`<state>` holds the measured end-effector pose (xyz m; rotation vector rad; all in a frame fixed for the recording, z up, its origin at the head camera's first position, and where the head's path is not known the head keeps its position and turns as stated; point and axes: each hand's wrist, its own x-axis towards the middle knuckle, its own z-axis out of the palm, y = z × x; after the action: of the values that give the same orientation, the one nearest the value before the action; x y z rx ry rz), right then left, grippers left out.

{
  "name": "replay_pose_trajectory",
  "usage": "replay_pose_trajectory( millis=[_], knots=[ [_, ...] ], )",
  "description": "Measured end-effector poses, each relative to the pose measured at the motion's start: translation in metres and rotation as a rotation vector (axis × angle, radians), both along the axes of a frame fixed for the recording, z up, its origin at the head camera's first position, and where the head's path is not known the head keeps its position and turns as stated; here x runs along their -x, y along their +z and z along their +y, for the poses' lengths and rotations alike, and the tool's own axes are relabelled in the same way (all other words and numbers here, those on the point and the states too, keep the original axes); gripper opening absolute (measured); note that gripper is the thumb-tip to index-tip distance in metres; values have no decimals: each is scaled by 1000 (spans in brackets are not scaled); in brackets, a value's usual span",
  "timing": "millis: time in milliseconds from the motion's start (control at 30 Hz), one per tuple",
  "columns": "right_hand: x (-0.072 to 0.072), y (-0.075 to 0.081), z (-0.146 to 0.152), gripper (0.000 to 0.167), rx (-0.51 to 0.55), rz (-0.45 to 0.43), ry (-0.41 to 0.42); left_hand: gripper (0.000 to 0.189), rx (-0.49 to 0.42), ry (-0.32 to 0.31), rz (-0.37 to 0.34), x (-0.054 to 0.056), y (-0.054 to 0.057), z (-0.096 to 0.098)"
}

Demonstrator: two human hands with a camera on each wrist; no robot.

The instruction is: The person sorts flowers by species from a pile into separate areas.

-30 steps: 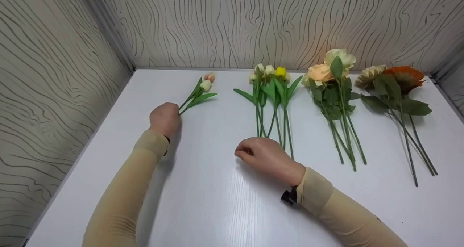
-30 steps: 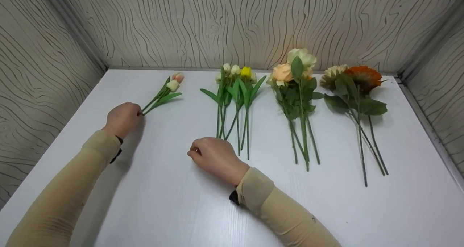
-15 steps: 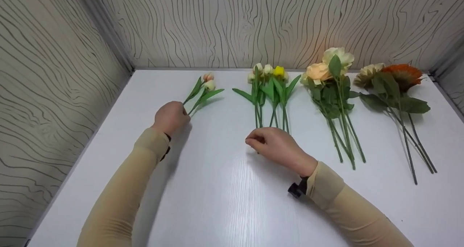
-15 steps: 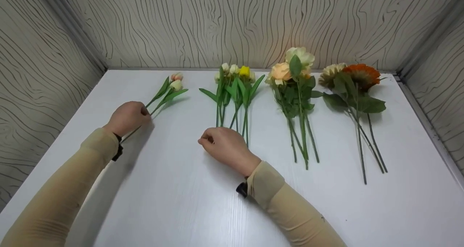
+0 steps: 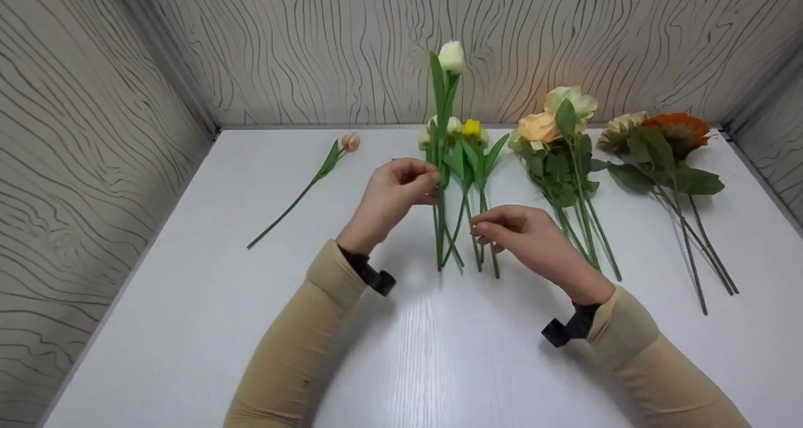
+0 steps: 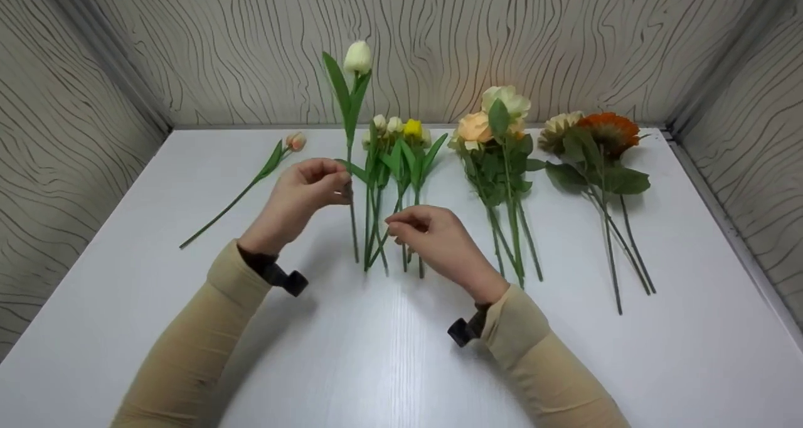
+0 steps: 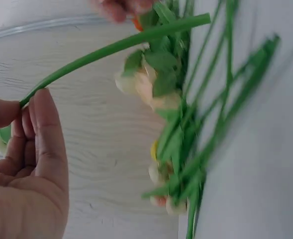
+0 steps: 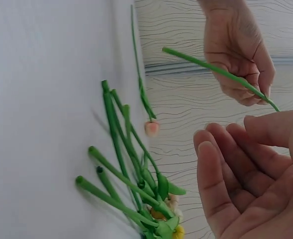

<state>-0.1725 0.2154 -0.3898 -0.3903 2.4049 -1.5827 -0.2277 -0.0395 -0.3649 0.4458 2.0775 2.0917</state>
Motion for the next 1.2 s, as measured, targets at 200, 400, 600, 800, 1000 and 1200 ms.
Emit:
replay_pose_trajectory(
  millis=[200, 400, 600, 800, 1000, 1200],
  knots=[
    [-8, 19, 6, 39, 105, -88, 27, 18, -152, -37, 31, -10, 1, 45],
    [-14, 18, -4, 28, 128, -72, 35, 20, -186, -49, 37, -15, 0, 46],
    [-12, 13, -6, 25, 120, -28, -23, 26, -180, -50, 49, -13, -3, 43],
    [-11, 9, -5, 25, 117, -15, -45, 25, -174, -57, 40, -12, -3, 43],
    [-10, 6, -7, 24, 102, -8, -59, 30, -139, -33, 0, -12, -3, 44],
    [-11, 5, -11, 26, 90, -25, -53, 26, -115, 9, -12, -10, -6, 42]
  ],
)
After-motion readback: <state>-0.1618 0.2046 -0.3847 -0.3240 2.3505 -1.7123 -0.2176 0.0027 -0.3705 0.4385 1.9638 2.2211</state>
